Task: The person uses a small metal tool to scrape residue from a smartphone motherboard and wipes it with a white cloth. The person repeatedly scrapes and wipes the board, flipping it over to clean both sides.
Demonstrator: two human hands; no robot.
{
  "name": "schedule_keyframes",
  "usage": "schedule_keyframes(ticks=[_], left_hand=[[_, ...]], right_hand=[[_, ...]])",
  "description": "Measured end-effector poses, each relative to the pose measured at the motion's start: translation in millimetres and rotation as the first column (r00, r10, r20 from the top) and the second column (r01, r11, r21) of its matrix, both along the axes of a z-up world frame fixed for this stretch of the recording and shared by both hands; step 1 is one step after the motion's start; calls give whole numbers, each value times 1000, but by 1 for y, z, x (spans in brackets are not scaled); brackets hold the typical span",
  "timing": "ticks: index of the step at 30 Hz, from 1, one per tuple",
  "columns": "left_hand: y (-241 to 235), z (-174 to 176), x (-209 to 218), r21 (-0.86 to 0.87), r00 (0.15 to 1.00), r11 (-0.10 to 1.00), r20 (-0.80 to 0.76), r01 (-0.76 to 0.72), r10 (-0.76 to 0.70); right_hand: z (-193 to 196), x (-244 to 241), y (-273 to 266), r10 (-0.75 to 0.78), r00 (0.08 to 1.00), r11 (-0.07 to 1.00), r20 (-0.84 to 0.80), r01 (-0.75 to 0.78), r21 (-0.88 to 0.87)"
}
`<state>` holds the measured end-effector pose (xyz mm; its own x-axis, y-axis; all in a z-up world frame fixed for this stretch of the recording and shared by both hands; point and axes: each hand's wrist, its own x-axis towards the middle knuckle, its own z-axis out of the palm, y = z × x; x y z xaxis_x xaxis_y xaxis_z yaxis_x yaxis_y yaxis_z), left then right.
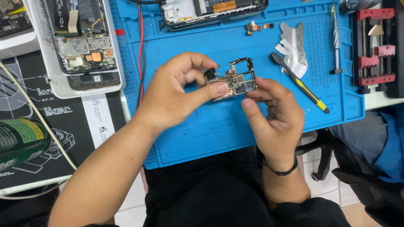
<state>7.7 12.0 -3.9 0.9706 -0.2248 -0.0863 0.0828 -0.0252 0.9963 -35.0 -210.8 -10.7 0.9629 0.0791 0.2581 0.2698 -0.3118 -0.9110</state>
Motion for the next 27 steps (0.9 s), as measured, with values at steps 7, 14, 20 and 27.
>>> schedule_keyframes(ticks=[7, 14, 20, 27], left_hand=[[0, 4, 0, 54, 1000, 999, -9, 8, -8], [1, 2, -1, 8, 999, 999, 9, 42, -42], [0, -1, 0, -102, 998, 993, 38, 58, -54], [0, 3, 0, -24, 998, 998, -15, 60, -60]], right_hand=[[-1, -9, 3, -27, 1000, 998, 8, 26, 52], [-3, -16, 3, -34, 997, 998, 64, 30, 58], [-4, -22, 4, -25, 996, 997, 90, 19, 70], [-2, -24, 5, -40, 998, 996, 52, 35, 82]])
